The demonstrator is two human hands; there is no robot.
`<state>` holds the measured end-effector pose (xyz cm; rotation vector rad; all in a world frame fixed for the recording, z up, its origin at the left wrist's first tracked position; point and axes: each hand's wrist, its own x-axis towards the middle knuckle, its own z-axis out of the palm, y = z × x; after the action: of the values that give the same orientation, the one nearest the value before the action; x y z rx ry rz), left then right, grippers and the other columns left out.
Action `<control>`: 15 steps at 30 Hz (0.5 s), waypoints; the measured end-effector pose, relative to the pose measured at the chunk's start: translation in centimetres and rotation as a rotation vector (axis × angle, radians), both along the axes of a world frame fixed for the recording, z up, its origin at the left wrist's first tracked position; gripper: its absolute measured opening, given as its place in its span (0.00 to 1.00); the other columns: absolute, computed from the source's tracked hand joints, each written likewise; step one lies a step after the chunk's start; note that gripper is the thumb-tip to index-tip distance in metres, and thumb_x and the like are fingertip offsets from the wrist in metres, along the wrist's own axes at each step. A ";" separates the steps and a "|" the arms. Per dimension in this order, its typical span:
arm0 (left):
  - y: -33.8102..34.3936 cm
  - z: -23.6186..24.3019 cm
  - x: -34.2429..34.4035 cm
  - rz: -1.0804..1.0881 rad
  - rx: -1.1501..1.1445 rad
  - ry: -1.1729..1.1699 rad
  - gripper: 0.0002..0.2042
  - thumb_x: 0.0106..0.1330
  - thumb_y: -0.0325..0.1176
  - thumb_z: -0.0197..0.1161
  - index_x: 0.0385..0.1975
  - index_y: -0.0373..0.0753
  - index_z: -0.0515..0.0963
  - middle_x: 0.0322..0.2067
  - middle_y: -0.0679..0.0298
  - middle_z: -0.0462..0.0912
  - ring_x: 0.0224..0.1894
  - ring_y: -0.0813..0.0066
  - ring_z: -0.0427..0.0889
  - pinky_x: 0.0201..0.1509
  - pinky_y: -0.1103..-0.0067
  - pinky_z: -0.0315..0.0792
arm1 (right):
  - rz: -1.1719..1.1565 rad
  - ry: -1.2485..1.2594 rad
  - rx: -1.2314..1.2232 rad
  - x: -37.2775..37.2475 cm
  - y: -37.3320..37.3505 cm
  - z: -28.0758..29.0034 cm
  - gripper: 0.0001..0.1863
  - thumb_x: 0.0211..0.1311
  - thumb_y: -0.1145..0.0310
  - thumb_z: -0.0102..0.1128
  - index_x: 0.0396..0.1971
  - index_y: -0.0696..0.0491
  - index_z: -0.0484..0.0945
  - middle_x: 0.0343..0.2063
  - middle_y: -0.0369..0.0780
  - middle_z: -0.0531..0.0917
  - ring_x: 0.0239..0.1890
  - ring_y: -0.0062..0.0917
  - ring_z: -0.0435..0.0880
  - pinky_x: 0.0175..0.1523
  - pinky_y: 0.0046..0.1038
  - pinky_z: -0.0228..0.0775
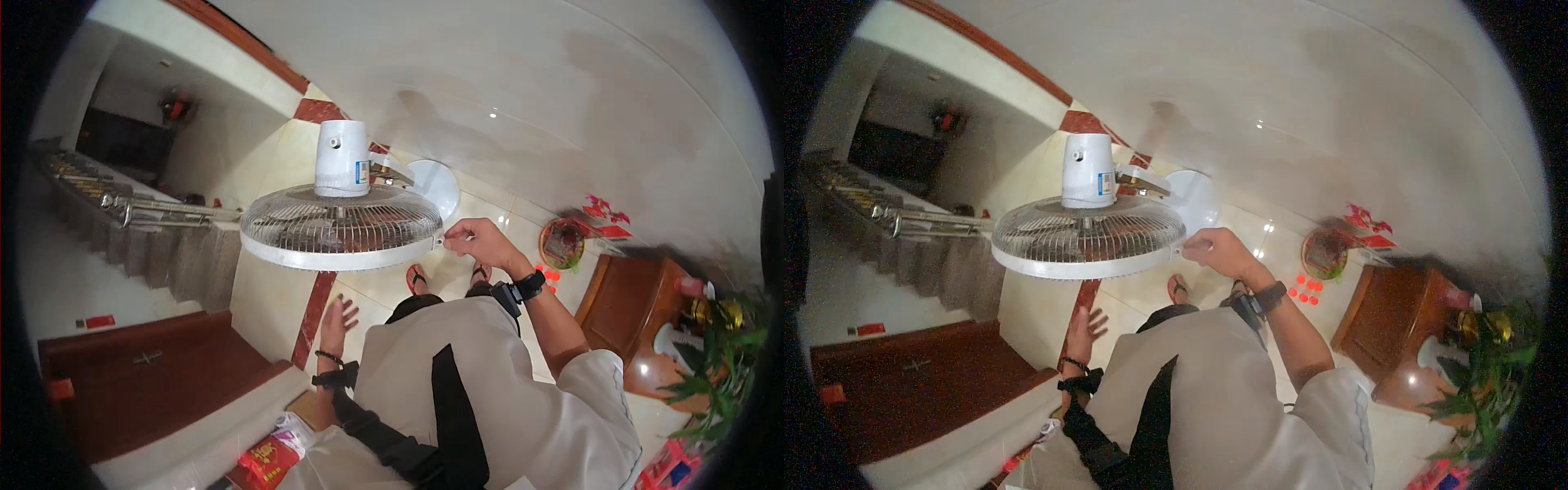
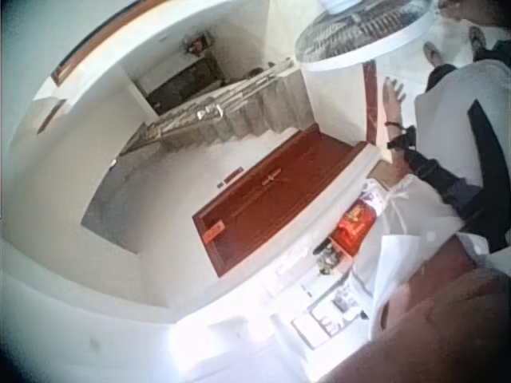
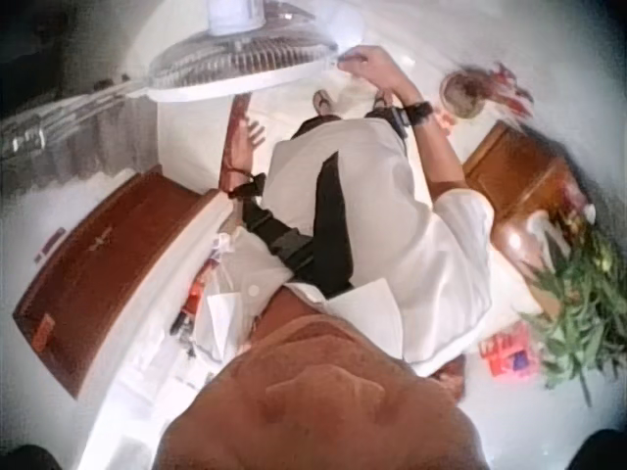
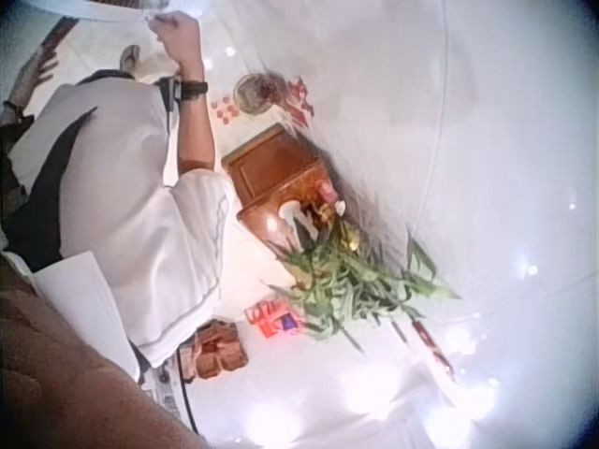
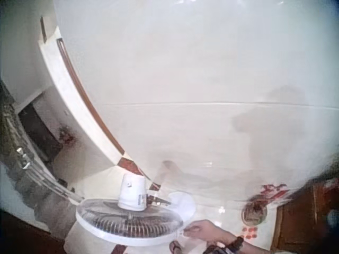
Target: The recorder uses a screwdriver to disassemble parts of a standing floor fan, moves it to the patio, and continues working on it.
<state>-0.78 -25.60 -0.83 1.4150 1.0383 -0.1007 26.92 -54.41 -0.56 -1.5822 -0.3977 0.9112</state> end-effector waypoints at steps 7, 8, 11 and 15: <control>-4.0 -4.9 -11.3 0.261 -0.087 0.206 0.27 0.64 0.51 0.61 0.58 0.41 0.69 0.49 0.61 0.77 0.48 0.64 0.80 0.48 0.66 0.74 | 0.020 0.144 0.134 0.8 0.1 -1.4 0.15 0.58 0.67 0.65 0.40 0.63 0.78 0.34 0.42 0.84 0.34 0.22 0.82 0.37 0.25 0.77; -4.8 -5.9 -13.2 0.275 -0.092 0.285 0.26 0.65 0.50 0.61 0.57 0.42 0.70 0.48 0.62 0.77 0.47 0.65 0.79 0.47 0.66 0.74 | 0.038 0.147 0.139 0.8 0.1 -1.6 0.15 0.58 0.67 0.65 0.40 0.63 0.78 0.34 0.42 0.84 0.34 0.22 0.82 0.37 0.25 0.77; -5.9 -11.6 -22.4 -0.083 0.134 0.238 0.21 0.65 0.47 0.58 0.54 0.45 0.73 0.45 0.62 0.80 0.45 0.64 0.80 0.46 0.65 0.73 | 0.047 0.183 0.148 1.0 0.0 -1.1 0.14 0.59 0.68 0.64 0.39 0.63 0.78 0.34 0.42 0.83 0.35 0.22 0.82 0.38 0.26 0.78; -8.2 -14.4 -28.0 -0.423 0.333 0.389 0.20 0.65 0.45 0.57 0.54 0.44 0.74 0.47 0.61 0.80 0.46 0.63 0.80 0.47 0.66 0.73 | 0.037 0.221 0.137 0.7 -0.1 -1.6 0.13 0.59 0.68 0.64 0.38 0.62 0.78 0.33 0.40 0.83 0.36 0.22 0.82 0.39 0.25 0.78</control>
<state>-28.79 -33.77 -15.25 1.9590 1.0857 -0.5507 27.66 -54.47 -2.12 -1.3375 -0.3261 1.0531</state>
